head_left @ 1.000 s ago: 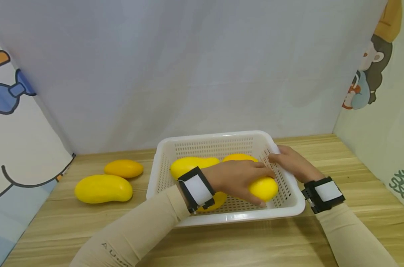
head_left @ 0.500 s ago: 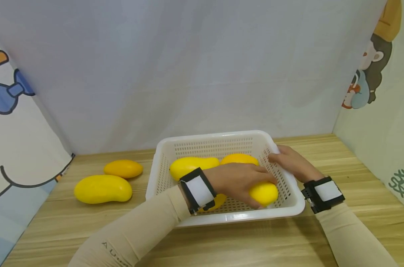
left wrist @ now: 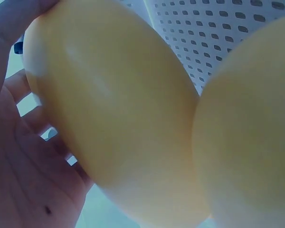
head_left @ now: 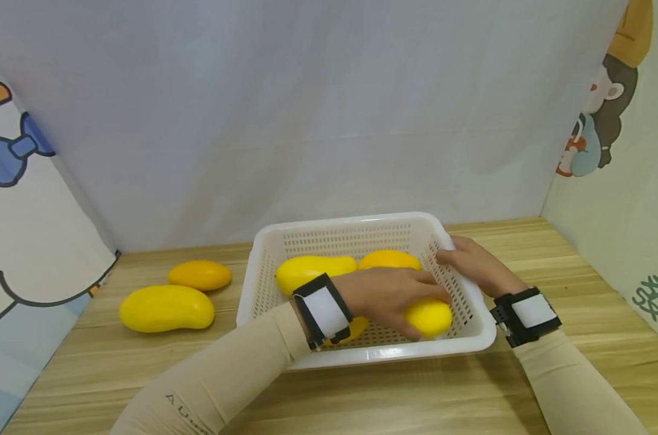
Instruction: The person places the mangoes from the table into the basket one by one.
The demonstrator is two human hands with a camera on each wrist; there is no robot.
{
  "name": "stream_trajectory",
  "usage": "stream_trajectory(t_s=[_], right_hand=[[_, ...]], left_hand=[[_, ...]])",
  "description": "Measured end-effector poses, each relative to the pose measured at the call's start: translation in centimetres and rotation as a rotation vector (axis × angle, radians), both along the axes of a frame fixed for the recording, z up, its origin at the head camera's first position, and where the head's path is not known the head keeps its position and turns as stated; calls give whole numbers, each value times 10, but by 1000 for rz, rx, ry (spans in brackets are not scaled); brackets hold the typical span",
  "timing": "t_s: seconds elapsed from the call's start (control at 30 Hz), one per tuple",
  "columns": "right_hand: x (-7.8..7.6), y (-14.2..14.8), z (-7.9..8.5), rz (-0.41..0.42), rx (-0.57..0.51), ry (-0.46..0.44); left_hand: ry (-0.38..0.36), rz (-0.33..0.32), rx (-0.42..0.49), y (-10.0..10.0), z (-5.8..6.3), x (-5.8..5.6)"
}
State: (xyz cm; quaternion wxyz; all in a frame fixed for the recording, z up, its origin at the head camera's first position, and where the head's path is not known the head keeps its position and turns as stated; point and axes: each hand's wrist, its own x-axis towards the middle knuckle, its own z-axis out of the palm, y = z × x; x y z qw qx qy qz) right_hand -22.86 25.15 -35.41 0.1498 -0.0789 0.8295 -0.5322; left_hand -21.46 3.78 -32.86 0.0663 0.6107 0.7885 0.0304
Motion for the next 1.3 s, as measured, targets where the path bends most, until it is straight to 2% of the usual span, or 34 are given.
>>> stream_trajectory(t_s=[0.33,0.73,0.97,1.3], right_hand=[[-1,0,-1,6,1,2],[-1,1,-2,11,0,11],[-1,1,0,12,2,10],[0,0,0,8,-19,-5]], left_hand=[[-23,-12,-34,2,-3,-1],[-41,9,-55,1,-3,-1],[-32,27,-87,1,-2,1],[-28,9,-99,1,-3,2]])
